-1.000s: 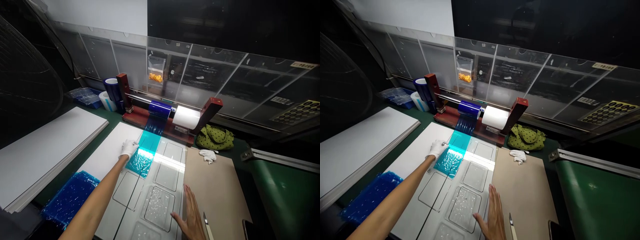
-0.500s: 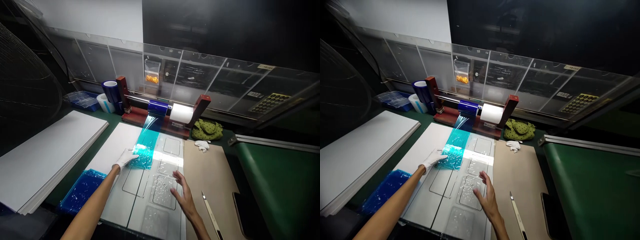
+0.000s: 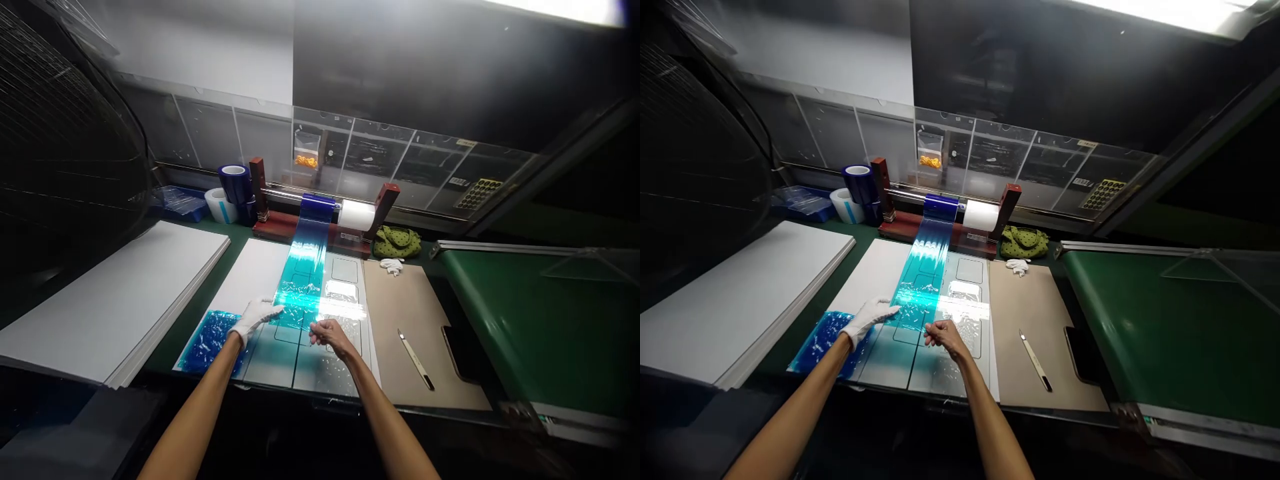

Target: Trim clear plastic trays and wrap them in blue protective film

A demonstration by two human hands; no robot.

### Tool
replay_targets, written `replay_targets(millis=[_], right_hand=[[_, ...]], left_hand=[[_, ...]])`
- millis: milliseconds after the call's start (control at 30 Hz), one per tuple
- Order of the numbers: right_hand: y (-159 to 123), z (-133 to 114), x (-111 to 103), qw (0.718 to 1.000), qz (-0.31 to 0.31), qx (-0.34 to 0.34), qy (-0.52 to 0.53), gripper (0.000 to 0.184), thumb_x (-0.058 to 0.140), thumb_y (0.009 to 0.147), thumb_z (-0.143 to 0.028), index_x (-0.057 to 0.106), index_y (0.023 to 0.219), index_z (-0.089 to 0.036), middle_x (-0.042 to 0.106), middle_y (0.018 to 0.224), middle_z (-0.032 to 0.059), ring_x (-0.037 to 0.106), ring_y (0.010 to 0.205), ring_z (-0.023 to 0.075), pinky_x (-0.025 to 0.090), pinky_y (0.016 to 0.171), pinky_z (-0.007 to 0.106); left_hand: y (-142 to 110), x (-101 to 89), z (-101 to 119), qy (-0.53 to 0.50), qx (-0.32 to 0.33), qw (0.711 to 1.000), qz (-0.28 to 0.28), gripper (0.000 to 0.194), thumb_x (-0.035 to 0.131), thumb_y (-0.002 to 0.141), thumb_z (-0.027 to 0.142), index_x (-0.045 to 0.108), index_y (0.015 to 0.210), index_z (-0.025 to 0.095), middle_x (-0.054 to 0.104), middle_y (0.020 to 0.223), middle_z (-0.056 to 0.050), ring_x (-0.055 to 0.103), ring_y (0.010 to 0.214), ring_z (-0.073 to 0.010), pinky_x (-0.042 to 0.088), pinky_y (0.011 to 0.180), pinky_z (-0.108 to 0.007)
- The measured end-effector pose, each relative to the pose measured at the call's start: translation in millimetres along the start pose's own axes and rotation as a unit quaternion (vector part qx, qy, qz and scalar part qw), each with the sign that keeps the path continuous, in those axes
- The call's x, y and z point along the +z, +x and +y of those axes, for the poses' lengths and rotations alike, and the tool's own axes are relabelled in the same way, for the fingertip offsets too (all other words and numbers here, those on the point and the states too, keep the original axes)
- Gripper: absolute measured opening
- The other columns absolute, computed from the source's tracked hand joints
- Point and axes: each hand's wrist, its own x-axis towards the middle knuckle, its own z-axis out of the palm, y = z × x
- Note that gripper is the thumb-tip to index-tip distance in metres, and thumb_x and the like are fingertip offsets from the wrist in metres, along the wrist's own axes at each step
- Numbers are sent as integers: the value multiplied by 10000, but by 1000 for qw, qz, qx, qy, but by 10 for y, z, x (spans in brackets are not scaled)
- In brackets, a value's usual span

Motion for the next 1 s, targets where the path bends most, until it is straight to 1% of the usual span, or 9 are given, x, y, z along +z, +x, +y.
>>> replay_targets(millis=[100,200,300,433,533,667,800,900,1000], right_hand=[[-257,120,169,1000,22,-12,-4,559,592,662,-680,607,623,-123,630,543,33,472,460,80,300,479,205],[-498,292,346,999,33,-10,-12,573,585,649,-699,599,601,-128,622,523,30,474,446,88,316,480,214],[-712,499,533,999,44,-3,-20,570,571,657,-700,590,577,-136,615,508,24,475,431,90,326,481,218],[-942,746,763,998,60,7,-26,533,556,700,-661,586,573,-143,617,507,20,489,433,91,348,500,216],[-1039,890,907,997,71,17,-26,512,551,720,-633,594,593,-140,631,523,29,507,446,95,358,506,212],[-1076,1062,1053,994,100,33,-29,504,534,731,-620,594,601,-137,638,531,41,522,450,101,365,501,213],[-1074,1199,1146,990,130,50,-31,505,525,727,-623,591,602,-139,644,541,47,531,451,103,371,486,209],[-1056,1242,1175,986,150,61,-31,504,528,718,-627,585,597,-141,650,549,50,531,450,98,382,482,205],[-1018,1241,1169,983,168,70,-33,500,538,708,-628,579,590,-144,657,557,56,540,453,98,395,479,202]], left_hand=[[-252,0,-151,-29,-7,1000,-5,241,607,819,360,551,768,131,533,650,46,516,562,-83,443,536,-229],[-538,20,-375,-56,-12,998,22,379,718,669,429,436,635,178,440,520,84,444,479,-80,360,492,-228],[-826,38,-613,-84,-8,995,46,510,748,543,524,346,582,213,394,486,92,428,478,-92,328,506,-240],[-1146,48,-900,-112,-14,991,72,554,740,518,549,301,565,215,320,505,102,337,483,-72,285,516,-228],[-1315,62,-1077,-133,-35,986,96,578,733,527,549,263,564,215,248,515,110,255,488,-60,254,513,-221],[-1461,113,-1250,-159,-66,978,121,588,725,555,536,234,555,213,239,506,110,245,495,-56,263,519,-216],[-1510,183,-1388,-172,-97,970,138,566,727,607,476,232,549,210,246,493,114,242,472,-46,258,494,-208],[-1474,237,-1478,-177,-120,967,141,496,713,687,392,280,545,194,261,492,115,263,448,-41,274,472,-196],[-1402,292,-1545,-179,-140,963,144,383,653,781,324,379,565,166,318,511,104,321,443,-42,323,460,-187]])
